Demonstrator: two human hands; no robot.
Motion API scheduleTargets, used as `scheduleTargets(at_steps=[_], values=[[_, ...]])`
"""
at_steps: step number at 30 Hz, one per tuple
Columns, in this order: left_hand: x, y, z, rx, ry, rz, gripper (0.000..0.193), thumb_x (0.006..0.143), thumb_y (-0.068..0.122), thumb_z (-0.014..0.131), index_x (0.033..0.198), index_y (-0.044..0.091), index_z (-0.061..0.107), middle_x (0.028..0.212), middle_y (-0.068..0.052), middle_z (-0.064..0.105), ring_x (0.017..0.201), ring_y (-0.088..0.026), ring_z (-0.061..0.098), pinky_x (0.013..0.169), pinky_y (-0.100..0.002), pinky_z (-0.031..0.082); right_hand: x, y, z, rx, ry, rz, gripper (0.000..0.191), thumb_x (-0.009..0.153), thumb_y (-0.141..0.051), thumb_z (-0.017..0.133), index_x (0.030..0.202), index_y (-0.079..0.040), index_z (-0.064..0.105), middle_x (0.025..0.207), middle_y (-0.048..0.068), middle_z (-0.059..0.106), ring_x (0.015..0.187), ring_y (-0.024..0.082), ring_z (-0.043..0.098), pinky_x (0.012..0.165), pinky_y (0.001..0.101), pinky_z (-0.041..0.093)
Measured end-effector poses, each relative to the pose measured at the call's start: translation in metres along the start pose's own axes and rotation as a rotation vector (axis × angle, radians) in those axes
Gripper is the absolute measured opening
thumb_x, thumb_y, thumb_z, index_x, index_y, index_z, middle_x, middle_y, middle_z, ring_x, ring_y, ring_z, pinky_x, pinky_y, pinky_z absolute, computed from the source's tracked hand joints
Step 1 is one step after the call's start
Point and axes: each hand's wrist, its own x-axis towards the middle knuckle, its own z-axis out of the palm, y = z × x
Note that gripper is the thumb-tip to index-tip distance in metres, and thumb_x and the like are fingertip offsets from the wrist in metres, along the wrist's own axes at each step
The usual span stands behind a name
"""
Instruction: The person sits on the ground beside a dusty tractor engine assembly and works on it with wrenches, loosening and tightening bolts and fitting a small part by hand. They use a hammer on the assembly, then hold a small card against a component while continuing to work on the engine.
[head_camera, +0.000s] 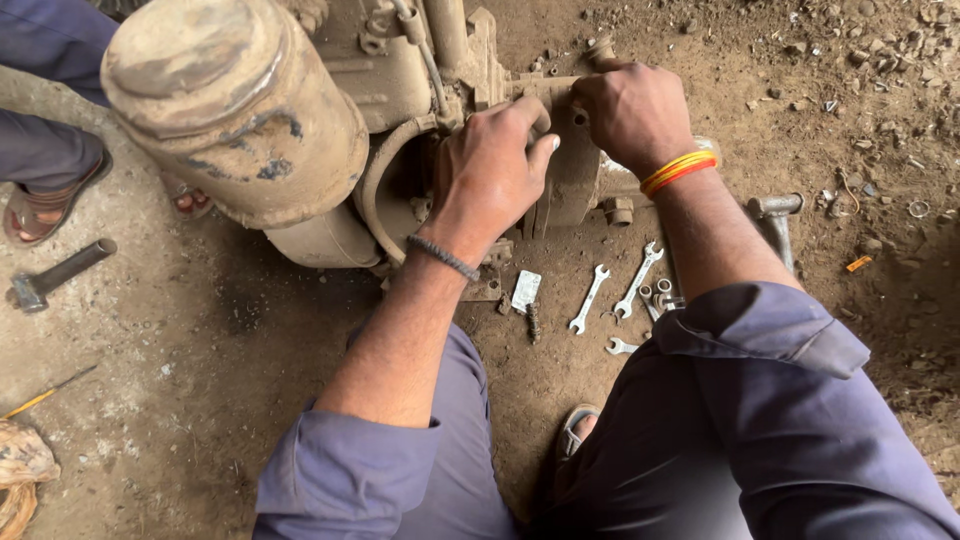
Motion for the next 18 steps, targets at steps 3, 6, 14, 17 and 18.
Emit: scheduleTargets(at_steps=[3,6,14,17,18], values=[[0.001,0.003,0.005,-0.012,0.1,0.058,0.008,0.092,0.015,0.073,0.095,0.01,0.069,0.08,-0.002,0.072,0.063,-0.009,0.066,0.054,-0.024,0.056,0.002,-0.003,-0.007,0.147,0.047,0.058,0.011,0.095,-0.025,0.077,0.103,-0.021,0.083,0.088,0.008,0.076,0.067,0.024,0.071,0.061,0.0386,0.057],[0.003,0.006,0.014,-0.132,-0.031,-0.113,0.016,0.098,0.025,0.061,0.104,0.012,0.067,0.08,-0.002,0.073,0.058,-0.014,0.06,0.051,-0.032,0.049,0.005,-0.004,-0.032,0.448,0.023,0.217,0.018,0.098,-0.026,0.077,0.11,-0.014,0.081,0.095,0.009,0.077,0.073,0.019,0.073,0.07,0.0357,0.06],[0.019,0.019,0.048,-1.117,-0.072,-0.469,0.059,0.11,0.065,0.03,0.121,0.018,0.064,0.083,0.014,0.052,0.069,0.002,0.047,0.05,-0.024,0.043,-0.027,-0.013,-0.108,0.883,-0.03,0.215,0.035,0.112,-0.033,0.067,0.128,-0.002,0.072,0.115,0.01,0.077,0.102,0.014,0.074,0.094,0.0339,0.057],[0.02,0.031,0.052,-1.303,-0.045,-0.622,0.053,0.108,0.056,0.04,0.091,0.011,0.062,0.07,-0.001,0.064,0.054,-0.008,0.057,0.043,-0.029,0.047,-0.04,0.013,-0.134,0.784,0.204,0.336,0.033,0.113,-0.033,0.068,0.121,-0.002,0.073,0.112,0.01,0.076,0.1,0.016,0.073,0.089,0.0342,0.056],[0.018,0.03,0.05,-1.158,0.001,-0.519,0.053,0.106,0.055,0.041,0.084,0.011,0.061,0.065,0.001,0.058,0.05,-0.007,0.051,0.039,-0.027,0.041,-0.046,0.027,-0.141,0.873,0.294,0.401,0.032,0.109,-0.032,0.069,0.116,-0.001,0.071,0.109,0.009,0.074,0.1,0.015,0.072,0.085,0.0336,0.056]])
